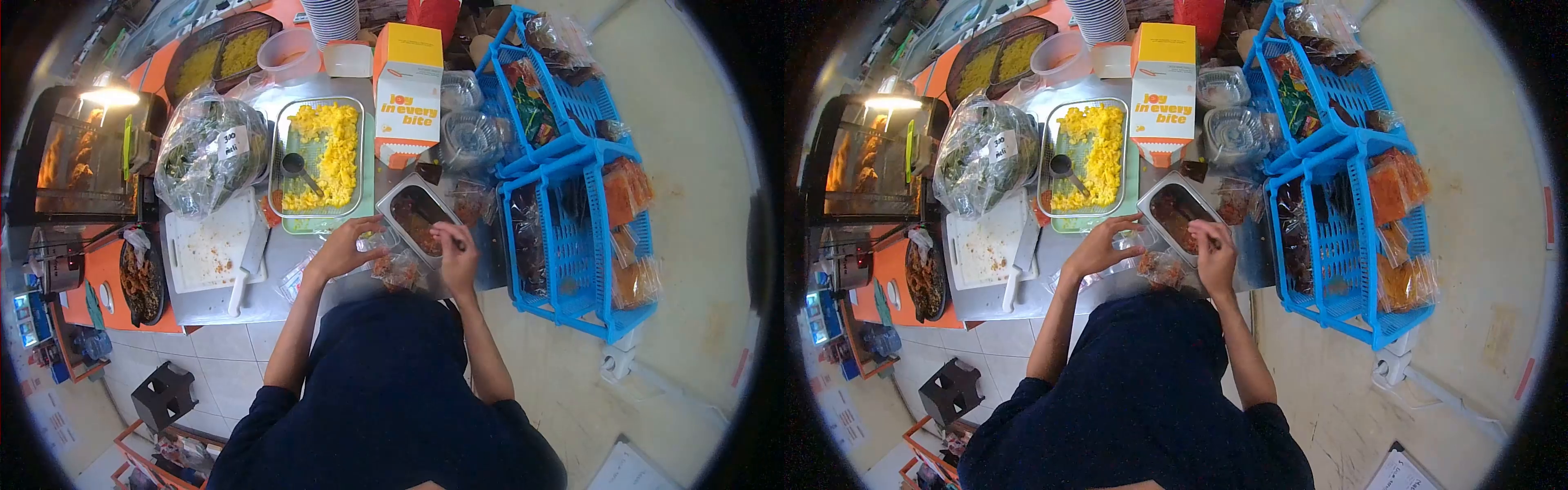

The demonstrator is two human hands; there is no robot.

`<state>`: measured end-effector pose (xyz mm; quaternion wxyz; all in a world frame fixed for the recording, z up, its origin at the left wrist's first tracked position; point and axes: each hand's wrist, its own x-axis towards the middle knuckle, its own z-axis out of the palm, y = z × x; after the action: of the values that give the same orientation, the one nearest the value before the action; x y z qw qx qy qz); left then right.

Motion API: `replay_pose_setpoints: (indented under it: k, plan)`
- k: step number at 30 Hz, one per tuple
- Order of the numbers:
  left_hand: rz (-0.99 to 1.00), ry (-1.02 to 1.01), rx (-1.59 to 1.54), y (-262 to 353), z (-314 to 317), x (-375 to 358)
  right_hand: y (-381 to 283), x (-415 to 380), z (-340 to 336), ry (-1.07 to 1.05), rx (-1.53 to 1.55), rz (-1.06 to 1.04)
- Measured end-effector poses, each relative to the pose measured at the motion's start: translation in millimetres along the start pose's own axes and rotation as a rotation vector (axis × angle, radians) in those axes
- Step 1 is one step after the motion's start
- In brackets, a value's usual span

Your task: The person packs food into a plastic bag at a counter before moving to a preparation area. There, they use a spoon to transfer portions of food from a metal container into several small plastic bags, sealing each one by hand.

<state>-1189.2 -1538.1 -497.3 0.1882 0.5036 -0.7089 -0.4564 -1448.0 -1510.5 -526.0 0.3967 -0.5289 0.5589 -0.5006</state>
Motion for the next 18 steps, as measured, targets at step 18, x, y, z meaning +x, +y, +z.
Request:
replay_pose_setpoints:
  k: [18]
  plan:
    - [-0.003, -0.011, 0.053, 0, 7, 2, 6, -12, 16, -0.086, -0.176, -0.056]
